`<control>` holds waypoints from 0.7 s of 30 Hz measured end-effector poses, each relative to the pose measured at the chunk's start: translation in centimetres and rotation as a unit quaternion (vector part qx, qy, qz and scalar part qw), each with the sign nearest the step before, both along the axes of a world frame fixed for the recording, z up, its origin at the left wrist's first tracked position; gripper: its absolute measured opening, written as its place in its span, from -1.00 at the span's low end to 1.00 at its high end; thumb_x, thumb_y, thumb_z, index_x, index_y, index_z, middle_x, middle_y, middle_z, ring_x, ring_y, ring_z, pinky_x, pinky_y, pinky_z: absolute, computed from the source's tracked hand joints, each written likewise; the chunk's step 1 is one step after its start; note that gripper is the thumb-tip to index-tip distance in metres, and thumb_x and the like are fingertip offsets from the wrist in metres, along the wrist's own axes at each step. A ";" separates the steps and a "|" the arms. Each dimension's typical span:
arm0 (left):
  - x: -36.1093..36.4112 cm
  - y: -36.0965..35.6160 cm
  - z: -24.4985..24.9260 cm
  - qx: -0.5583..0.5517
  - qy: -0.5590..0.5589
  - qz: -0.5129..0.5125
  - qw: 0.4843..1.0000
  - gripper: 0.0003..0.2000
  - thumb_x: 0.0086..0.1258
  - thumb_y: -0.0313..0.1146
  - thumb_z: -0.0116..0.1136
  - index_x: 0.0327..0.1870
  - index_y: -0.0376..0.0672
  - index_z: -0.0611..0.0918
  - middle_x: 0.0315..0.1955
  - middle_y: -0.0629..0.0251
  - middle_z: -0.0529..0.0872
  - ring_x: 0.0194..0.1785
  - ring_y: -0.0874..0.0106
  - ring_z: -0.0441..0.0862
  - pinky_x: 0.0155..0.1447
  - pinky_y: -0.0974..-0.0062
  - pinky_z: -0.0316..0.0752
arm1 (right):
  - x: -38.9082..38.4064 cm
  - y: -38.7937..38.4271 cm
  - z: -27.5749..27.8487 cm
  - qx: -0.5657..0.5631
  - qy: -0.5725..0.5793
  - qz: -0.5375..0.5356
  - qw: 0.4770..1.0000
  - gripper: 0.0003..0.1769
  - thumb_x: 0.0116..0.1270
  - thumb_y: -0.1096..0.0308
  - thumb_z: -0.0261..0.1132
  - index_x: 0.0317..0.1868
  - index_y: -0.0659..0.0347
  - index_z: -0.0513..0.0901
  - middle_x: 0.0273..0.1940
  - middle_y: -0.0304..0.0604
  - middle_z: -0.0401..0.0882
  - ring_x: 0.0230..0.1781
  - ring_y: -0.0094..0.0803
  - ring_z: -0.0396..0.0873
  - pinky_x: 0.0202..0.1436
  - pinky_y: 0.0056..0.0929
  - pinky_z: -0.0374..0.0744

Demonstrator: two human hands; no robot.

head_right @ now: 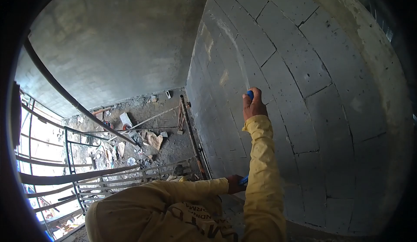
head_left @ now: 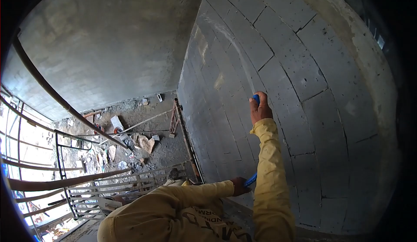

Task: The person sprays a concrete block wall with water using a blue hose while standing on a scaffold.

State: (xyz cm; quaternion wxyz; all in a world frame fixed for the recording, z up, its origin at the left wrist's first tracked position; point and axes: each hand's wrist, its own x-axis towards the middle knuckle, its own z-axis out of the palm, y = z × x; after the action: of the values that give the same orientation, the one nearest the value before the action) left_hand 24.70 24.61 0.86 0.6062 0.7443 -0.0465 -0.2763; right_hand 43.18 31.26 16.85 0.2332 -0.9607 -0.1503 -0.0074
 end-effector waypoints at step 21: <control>-1.2 -2.4 -1.5 -0.009 -0.037 -0.041 0.998 -0.62 0.15 -0.05 0.16 -0.27 -0.24 0.62 -0.35 -0.03 0.66 -0.19 0.04 0.61 -0.04 0.19 0.45 | 1.7 -5.3 -4.9 -0.080 0.046 -0.032 0.995 -0.59 0.29 -0.02 0.08 0.08 -0.08 0.33 -0.07 0.01 0.58 -0.10 0.10 0.56 -0.08 -0.08 0.52</control>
State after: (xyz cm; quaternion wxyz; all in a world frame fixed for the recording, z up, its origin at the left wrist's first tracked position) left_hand 23.55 22.25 -0.62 0.5986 0.7462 -0.1022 -0.2729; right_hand 44.86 25.91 11.96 0.1616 -0.9799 -0.1090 0.0415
